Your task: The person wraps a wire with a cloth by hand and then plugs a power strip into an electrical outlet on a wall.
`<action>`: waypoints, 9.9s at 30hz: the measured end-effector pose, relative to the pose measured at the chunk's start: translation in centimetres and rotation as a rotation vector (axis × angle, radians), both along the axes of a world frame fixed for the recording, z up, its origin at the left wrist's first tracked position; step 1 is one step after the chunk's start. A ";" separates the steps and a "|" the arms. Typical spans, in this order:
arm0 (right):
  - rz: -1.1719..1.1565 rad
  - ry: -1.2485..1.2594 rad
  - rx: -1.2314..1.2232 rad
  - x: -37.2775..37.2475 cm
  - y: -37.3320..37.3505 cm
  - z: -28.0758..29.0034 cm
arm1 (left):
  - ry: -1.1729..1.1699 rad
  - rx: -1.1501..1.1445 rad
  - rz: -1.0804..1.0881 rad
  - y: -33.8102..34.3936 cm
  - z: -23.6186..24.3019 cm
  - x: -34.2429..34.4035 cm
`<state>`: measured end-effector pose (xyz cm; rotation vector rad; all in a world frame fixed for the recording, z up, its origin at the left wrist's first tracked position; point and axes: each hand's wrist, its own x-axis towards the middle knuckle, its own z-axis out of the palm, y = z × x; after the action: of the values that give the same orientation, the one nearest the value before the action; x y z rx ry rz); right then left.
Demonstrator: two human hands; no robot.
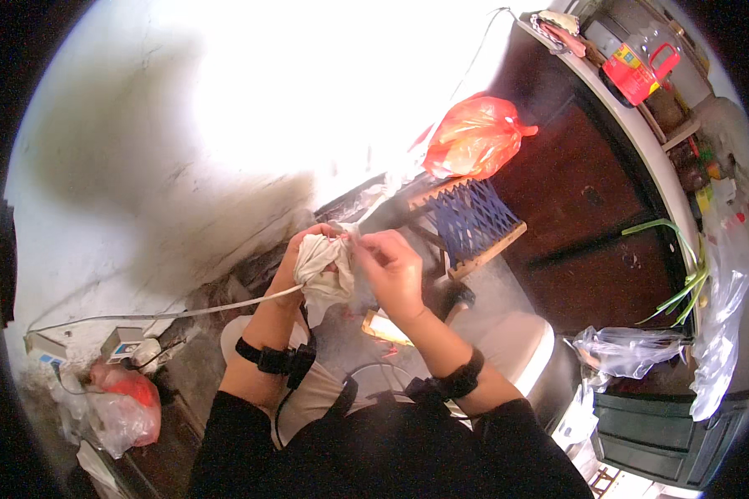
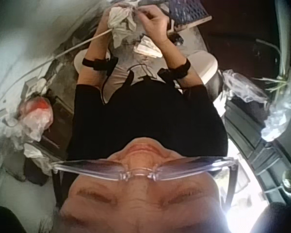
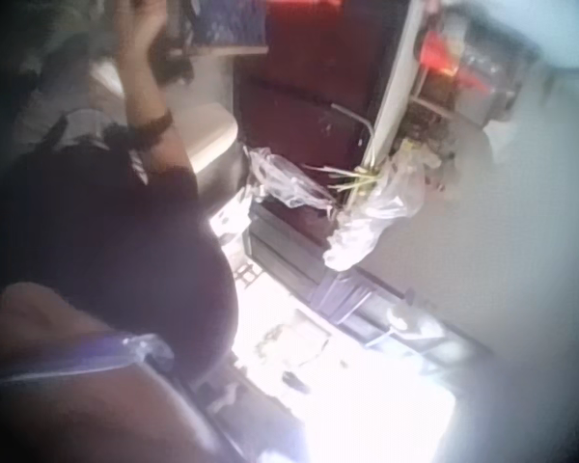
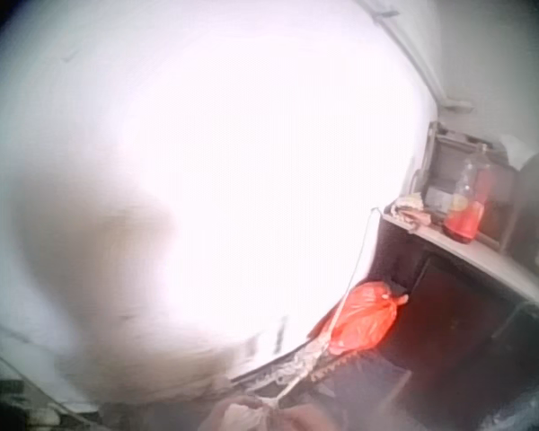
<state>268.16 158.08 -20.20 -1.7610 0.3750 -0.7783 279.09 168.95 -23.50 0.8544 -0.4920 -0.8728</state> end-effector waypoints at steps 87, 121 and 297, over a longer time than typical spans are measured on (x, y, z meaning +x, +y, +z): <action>-0.241 0.184 -0.403 -1.1 -4.9 0.4 | -0.569 0.207 -0.452 -3.0 3.8 1.8; 0.342 0.065 -0.243 2.3 5.4 -1.1 | -0.051 0.403 0.285 3.5 -1.8 3.5; 0.056 0.256 0.046 0.1 0.5 -1.2 | -0.408 0.348 0.030 4.4 1.6 -0.3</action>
<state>268.27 158.53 -21.40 -1.8247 0.5078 -0.5014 278.83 173.32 -21.89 1.3691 -0.6900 -0.7676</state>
